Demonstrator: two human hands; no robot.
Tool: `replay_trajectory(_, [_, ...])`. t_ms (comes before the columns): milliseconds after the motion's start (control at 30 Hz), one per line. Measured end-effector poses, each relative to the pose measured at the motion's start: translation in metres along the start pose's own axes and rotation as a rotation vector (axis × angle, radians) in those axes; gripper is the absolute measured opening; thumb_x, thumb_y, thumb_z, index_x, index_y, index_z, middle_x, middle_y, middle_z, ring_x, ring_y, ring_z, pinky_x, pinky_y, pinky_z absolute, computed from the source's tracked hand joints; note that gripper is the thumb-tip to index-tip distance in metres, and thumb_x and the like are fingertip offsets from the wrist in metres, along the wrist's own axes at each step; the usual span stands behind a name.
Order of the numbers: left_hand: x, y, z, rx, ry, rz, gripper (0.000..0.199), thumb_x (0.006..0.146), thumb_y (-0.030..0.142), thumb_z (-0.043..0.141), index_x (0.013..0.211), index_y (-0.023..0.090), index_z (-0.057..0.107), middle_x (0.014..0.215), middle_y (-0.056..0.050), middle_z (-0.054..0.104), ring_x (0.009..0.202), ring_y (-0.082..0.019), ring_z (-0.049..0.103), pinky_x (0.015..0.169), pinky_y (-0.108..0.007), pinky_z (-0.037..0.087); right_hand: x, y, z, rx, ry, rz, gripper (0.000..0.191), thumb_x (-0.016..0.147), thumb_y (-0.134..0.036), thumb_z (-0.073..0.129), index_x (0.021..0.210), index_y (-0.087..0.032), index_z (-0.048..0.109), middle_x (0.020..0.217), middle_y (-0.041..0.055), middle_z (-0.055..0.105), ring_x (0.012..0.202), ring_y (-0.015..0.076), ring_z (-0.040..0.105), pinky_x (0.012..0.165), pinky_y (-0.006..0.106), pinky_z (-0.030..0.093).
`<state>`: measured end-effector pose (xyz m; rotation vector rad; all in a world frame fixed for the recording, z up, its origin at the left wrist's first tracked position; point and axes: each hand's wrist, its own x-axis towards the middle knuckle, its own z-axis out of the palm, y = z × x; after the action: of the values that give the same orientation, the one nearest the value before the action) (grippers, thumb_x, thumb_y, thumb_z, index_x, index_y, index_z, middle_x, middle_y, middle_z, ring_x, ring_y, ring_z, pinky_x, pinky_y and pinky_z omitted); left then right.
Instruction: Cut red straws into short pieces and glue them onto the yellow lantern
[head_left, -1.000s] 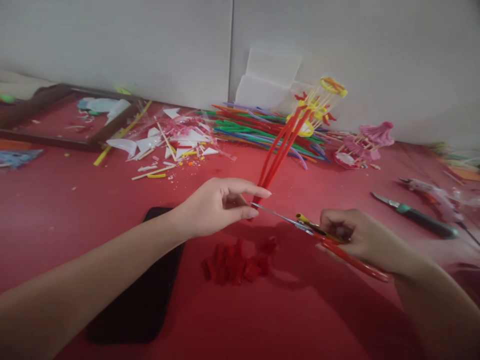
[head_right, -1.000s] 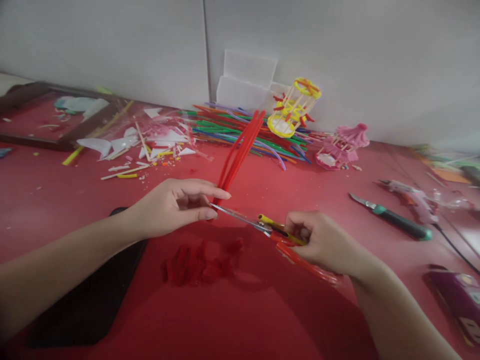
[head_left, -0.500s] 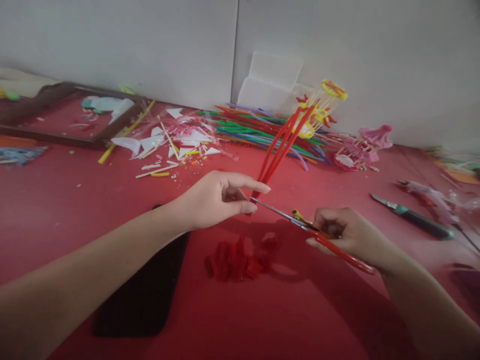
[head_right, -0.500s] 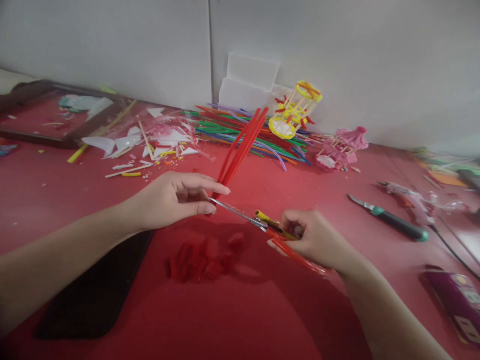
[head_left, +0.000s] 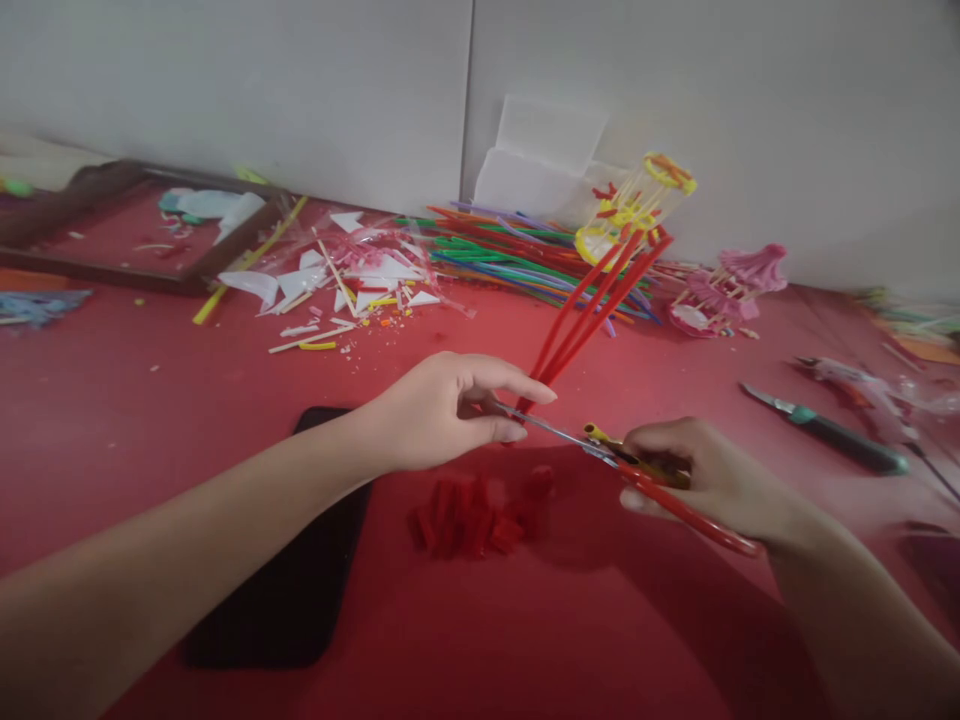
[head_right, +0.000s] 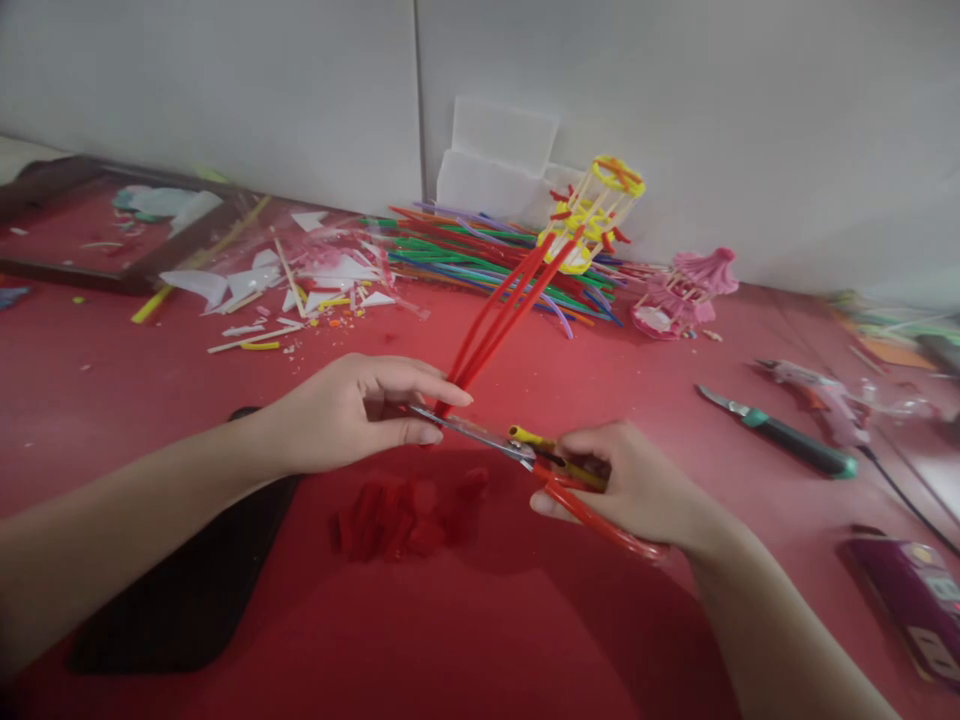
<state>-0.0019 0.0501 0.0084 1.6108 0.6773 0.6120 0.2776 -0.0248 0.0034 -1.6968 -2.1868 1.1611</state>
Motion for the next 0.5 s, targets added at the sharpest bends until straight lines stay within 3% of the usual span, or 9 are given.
replay_trajectory(200, [-0.0002,0.0001,0.0002,-0.009,-0.016,0.004,0.03,0.074,0.006,0.07,0.103,0.013,0.072,0.091,-0.003,0.071,0.076,-0.011,0.069,0.074,-0.021,0.058,0.0007,0.0027,0.001,-0.03,0.011,0.019,0.051,0.075,-0.061,0.067,0.06,-0.019,0.042,0.06,-0.0055,0.027,0.056,0.0083,0.025,0.049,0.022,0.02])
replay_trajectory(500, [-0.0007,-0.0037,-0.0051,0.017,0.008,0.023,0.036,0.075,0.01,0.072,0.11,0.016,0.071,0.096,-0.004,0.073,0.072,-0.01,0.07,0.07,-0.019,0.058,0.0028,0.0062,-0.0017,-0.079,0.09,0.03,0.052,0.071,-0.063,0.069,0.056,-0.018,0.046,0.056,-0.0056,0.027,0.054,0.008,0.024,0.047,0.022,0.02])
